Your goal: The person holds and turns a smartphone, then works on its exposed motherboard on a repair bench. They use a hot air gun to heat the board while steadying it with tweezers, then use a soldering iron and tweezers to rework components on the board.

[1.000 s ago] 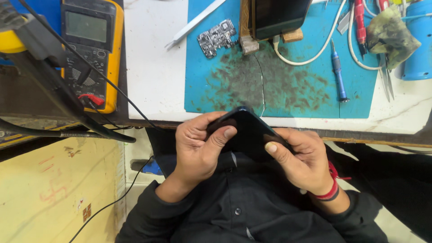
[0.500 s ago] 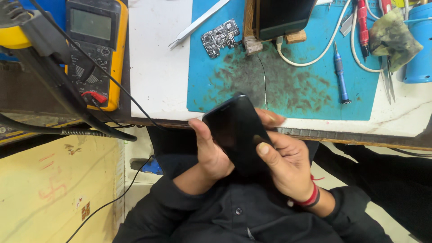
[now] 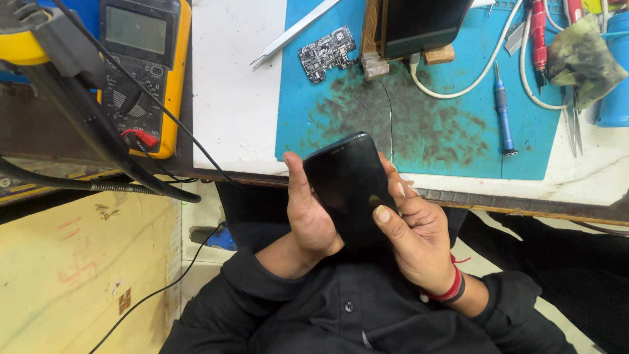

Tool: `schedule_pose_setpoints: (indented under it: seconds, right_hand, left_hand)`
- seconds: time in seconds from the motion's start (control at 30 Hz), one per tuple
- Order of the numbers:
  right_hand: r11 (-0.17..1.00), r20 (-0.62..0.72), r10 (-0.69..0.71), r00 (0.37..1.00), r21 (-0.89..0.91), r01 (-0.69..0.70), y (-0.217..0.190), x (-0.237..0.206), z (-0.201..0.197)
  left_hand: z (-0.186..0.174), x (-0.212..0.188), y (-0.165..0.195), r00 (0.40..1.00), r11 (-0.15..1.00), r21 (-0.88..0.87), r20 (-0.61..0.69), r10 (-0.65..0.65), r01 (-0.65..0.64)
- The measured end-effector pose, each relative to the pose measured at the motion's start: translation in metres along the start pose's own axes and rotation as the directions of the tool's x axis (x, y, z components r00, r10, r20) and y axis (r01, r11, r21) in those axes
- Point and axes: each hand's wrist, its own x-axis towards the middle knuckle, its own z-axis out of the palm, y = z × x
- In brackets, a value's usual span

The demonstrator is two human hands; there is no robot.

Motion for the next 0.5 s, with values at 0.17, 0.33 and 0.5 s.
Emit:
schedule_pose_setpoints:
  seconds: [0.17,0.33,0.5]
  right_hand:
    - [1.0,-0.02,0.014,1.0,0.024,-0.014,0.0001,0.0012,0.0012]
    - [0.999,-0.023,0.025,0.999,0.047,-0.024,-0.0007,0.002,0.0014]
    - [1.0,-0.002,-0.005,1.0,-0.022,0.004,-0.0015,0.002,0.0025]
  left_hand:
    - [0.0033,0.0009,0.001,1.0,0.999,-0.035,0.028,0.005,-0.004]
    - [0.001,0.0011,-0.0005,0.999,0.999,-0.034,0.041,0.022,-0.021]
    - [-0.0045,-0.0007,-0.0013,1.0,1.0,-0.003,0.017,0.026,-0.026]
